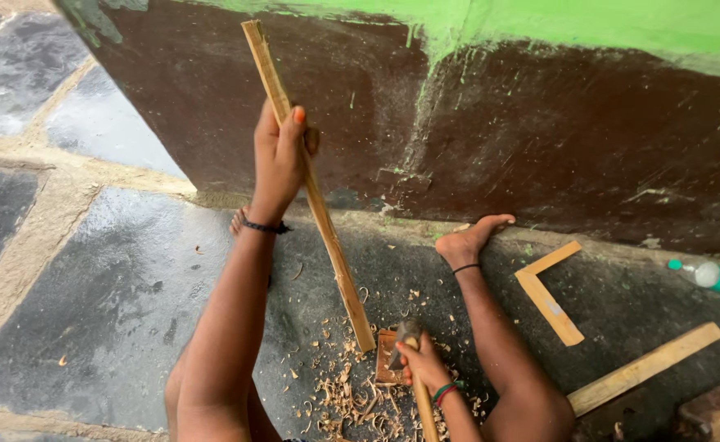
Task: The person sits on the floor and uses a hammer to strike a chisel, carving a long wooden stick. Wood shavings accumulate on the floor as the person repeatedly chips away at the wood.
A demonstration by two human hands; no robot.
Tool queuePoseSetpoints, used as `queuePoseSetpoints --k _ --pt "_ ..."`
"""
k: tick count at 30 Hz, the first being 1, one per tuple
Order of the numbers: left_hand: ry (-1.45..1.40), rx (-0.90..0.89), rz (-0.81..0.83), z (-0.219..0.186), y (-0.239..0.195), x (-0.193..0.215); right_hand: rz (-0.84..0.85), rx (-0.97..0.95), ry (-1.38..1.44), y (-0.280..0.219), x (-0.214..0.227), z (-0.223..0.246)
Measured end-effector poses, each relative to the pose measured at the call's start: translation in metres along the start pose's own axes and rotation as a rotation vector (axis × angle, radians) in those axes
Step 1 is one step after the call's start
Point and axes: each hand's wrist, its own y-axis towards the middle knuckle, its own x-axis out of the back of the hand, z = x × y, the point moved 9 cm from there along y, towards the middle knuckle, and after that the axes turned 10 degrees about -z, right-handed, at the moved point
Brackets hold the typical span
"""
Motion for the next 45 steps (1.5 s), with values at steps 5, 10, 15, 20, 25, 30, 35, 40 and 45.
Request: queuePoseSetpoints --k 5,10,15,20,25,30,35,40,45 --pt "-0.181 0.121 -0.114 0.007 -0.008 0.019 -0.086 0.065 -0.072 -0.014 -0.002 0.020" --pt "-0.082 0.163 -0.068 -0.001 -0.024 0.008 -0.041 0.166 -0.041 -0.010 -0.002 0.024" --pt "-0.217 0.225 -0.039 -0.005 -0.051 0.011 -0.027 0.065 -0.104 0.000 -0.002 0.019" --pt "-0.189 0.213 -0.034 -0.012 -0.055 0.022 0.103 -0.040 -0.046 0.007 -0.007 0.016" --pt "-0.235 0.185 -0.003 -0.020 -0.059 0.006 0.107 -0.064 0.003 0.015 -0.014 0.029" --pt "-0.312 0.190 -0.014 -0.018 -0.069 0.024 0.175 -0.149 0.031 -0.004 -0.013 0.029" --pt "-0.227 0.179 -0.039 -0.011 -0.070 0.021 0.366 0.166 0.086 -0.045 -0.037 0.128" --pt "-0.044 0.116 -0.011 -0.030 -0.072 0.005 0.435 0.349 0.198 -0.192 -0.056 0.283" --pt "-0.107 0.087 -0.035 -0.051 -0.078 0.022 0.638 0.476 0.249 -0.304 -0.061 0.348"
